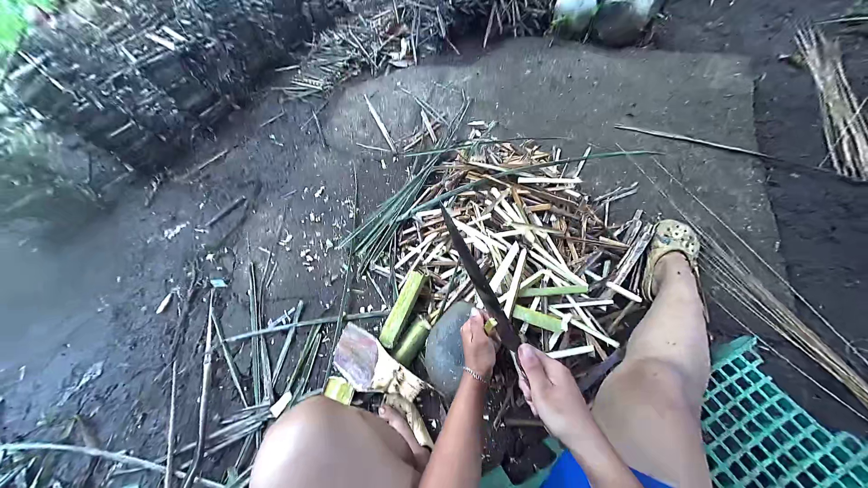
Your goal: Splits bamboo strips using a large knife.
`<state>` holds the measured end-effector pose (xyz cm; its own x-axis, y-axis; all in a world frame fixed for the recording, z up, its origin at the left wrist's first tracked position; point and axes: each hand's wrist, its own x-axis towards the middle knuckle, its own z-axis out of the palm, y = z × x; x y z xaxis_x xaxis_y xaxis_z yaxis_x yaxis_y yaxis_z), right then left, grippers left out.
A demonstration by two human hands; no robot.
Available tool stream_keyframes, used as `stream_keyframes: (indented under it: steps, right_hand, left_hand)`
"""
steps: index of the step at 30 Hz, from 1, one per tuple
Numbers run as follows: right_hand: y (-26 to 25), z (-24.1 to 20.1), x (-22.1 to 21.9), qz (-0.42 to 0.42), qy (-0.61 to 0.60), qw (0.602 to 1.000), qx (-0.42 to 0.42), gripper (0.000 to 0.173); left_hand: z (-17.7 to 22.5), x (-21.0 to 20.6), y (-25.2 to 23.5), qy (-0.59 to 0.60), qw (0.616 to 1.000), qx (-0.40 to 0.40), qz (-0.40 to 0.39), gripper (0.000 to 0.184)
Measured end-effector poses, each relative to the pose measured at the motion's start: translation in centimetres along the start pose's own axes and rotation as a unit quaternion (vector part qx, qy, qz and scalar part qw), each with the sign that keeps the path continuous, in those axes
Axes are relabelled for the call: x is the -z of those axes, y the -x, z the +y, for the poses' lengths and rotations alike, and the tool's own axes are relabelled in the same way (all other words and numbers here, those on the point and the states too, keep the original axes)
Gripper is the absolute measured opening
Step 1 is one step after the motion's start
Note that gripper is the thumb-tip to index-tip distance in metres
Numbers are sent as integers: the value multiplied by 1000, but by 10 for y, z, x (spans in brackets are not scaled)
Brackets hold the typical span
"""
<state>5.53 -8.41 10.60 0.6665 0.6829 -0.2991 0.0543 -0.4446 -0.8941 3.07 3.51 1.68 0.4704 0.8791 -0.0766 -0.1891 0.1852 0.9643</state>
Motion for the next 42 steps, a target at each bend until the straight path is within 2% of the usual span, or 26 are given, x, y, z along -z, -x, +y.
stream_keyframes:
  steps: [2,3,4,7,8,9,10,12,13,14,16,18,20,22,24,26,28,30,32,35,38,42]
  right_hand:
    - [7,-6,4,38,-21,998,43,55]
    - [8,-6,4,54,-22,997,56,55]
    - [5,-2,2,58,-10,997,54,55]
    - [-24,31,-14,-23,46,997,-63,62]
    - [-35,43,-21,-44,62,993,-96,62]
    - [-42,49,-25,-58,66,989,-115,62]
    - [-46,50,-25,-64,64,988,-121,62]
    - [-39,42,-20,-54,49,992,-100,59]
    - [-31,38,-18,-38,47,995,-76,56]
    - [-25,36,-17,-19,54,997,-51,54]
    - [-20,51,-20,1,67,997,-40,53]
    - [-25,82,-27,-30,81,991,-98,58]
    - [-31,101,-32,-59,96,984,-136,62]
    - [-29,99,-34,-75,105,981,-144,62]
    - [-19,89,-34,-66,105,984,-127,59]
    - [-13,81,-32,-48,108,988,-99,57]
    - [-9,87,-38,-46,108,987,-109,58]
    - [-19,107,-49,-74,105,978,-165,64]
    - [-31,121,-54,-100,116,967,-203,70]
    - [-28,117,-59,-107,104,964,-218,70]
    - [-20,113,-55,-77,49,971,-221,67]
    - [-8,121,-51,-6,-58,972,-228,67]
  left_hand:
    - [9,14,-4,1,999,-46,1,54]
    - [10,24,-8,-9,998,-49,27,65]
    - [10,34,-13,-20,996,-40,75,69]
    - [18,54,-27,-6,969,-43,244,56]
    - [23,56,-29,9,964,-64,257,54]
    - [26,58,-29,20,966,-93,239,58]
    - [30,58,-29,16,973,-126,191,69]
    - [41,53,-23,-41,983,-172,48,110]
    - [47,48,-19,-87,979,-183,-22,122]
    - [51,41,-16,-136,969,-190,-75,122]
    - [47,29,-11,-239,947,-183,-115,102]
    - [37,24,-7,-346,923,-121,-115,85]
    - [26,22,-5,-390,910,-57,-126,74]
    - [24,18,-2,-344,933,-25,-99,70]
    - [29,17,1,-267,957,-102,-47,50]
    - [34,17,-4,-186,963,-187,-52,40]
    - [35,24,-5,-160,970,-150,-104,33]
    - [25,34,-13,-195,967,-27,-161,22]
    - [17,34,-15,-205,960,25,-190,21]
    - [13,32,-4,-228,953,2,-200,24]
    - [9,32,2,-179,974,-76,-116,29]
    - [34,29,-1,-59,987,-150,22,36]
